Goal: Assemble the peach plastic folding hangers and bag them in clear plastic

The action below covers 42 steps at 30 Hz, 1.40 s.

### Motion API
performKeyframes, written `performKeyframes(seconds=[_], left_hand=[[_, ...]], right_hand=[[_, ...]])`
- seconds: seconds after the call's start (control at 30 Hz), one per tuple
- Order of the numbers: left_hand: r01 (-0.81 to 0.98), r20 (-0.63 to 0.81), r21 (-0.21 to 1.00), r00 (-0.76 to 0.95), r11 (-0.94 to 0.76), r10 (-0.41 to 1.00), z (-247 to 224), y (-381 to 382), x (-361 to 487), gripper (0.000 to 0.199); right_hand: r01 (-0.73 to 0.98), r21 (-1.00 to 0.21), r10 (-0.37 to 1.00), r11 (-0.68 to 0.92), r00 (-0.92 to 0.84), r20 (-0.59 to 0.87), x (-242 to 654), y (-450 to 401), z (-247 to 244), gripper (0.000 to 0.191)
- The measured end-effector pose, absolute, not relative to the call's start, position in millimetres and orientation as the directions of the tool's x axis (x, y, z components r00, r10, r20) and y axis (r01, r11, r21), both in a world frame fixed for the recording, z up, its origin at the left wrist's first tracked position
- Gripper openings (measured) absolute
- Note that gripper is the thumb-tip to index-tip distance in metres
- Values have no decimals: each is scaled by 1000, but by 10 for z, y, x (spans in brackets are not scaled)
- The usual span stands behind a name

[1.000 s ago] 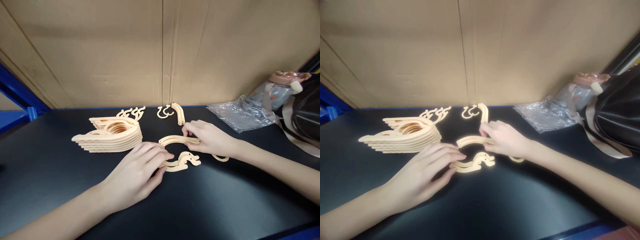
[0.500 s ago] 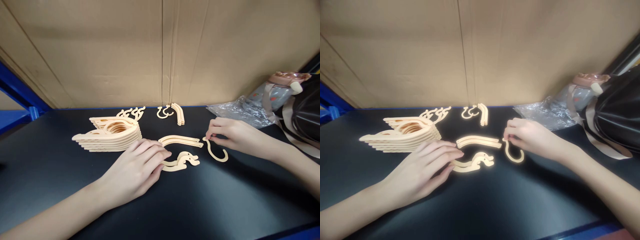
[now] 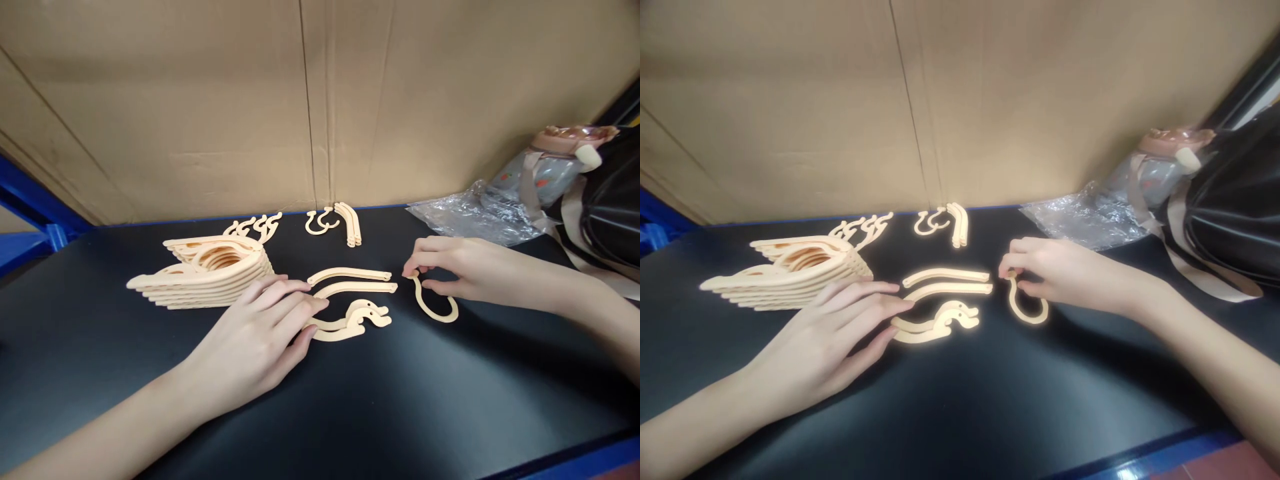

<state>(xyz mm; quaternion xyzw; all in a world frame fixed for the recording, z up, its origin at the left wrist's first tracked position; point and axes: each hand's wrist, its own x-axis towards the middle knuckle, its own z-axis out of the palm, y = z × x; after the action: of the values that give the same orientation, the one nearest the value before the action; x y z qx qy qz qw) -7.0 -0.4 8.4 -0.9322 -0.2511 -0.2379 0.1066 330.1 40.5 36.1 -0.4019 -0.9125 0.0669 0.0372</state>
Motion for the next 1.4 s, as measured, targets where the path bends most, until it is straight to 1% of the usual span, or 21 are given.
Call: performKeyframes(seconds=[0.1,0.2,0.3,0.37,0.43,0.47,0.53,0.6,0.73,0.83,0.9,0.97,1.03,1.13,1.27,1.4], left_hand=[[543,492,-113,758,-832,428,80,7,-55,19],[613,504,-172,728,-771,465,78,28,-44,18],[670,502,-174,691,-722,520,90,25,-34,21],[693,471,-159,679,-703,563,100,4,-24,26],[719,438,-129,659,-683,611,109,-24,-11,30],[731,429,-112,647,-673,631,113,-36,-3,31],[753,421,-75,618,-654,663,119,-54,16,31],[775,415,-15,580,-632,701,126,-63,39,28],[806,396,155,479,-571,784,130,-73,91,21],[810,390,226,434,-541,812,124,-80,126,18],[809,380,278,403,-518,833,133,-79,145,17],[804,360,344,364,-486,859,164,-68,166,17],[801,316,413,320,-433,893,214,-48,200,17],[780,238,517,264,-353,935,297,-12,284,17],[683,184,665,240,-301,953,383,45,436,17],[469,151,846,245,-253,958,458,120,547,18]], right_hand=[[730,-80,732,679,-681,0,3280,378,361,21],[727,52,728,684,-685,5,3258,340,363,17],[717,161,724,679,-689,18,3232,299,370,17],[711,193,722,676,-692,21,3219,281,374,16],[713,186,724,676,-690,15,3216,276,378,16],[717,164,726,677,-687,7,3221,278,380,16],[732,79,735,677,-678,-18,3240,289,386,15],[755,-37,754,655,-656,-37,3268,300,402,12],[763,-280,788,583,-615,-34,3274,283,472,10],[672,-528,774,519,-632,-43,3184,231,510,12],[582,-694,766,424,-639,-67,3094,196,492,16],[500,-811,754,305,-647,-116,3010,175,438,18],[440,-877,742,192,-650,-163,2952,171,365,16],[360,-930,756,72,-628,-184,2919,186,278,13],[289,-957,822,30,-552,-140,2927,218,247,14],[223,-975,867,8,-487,-104,2942,240,233,17]])
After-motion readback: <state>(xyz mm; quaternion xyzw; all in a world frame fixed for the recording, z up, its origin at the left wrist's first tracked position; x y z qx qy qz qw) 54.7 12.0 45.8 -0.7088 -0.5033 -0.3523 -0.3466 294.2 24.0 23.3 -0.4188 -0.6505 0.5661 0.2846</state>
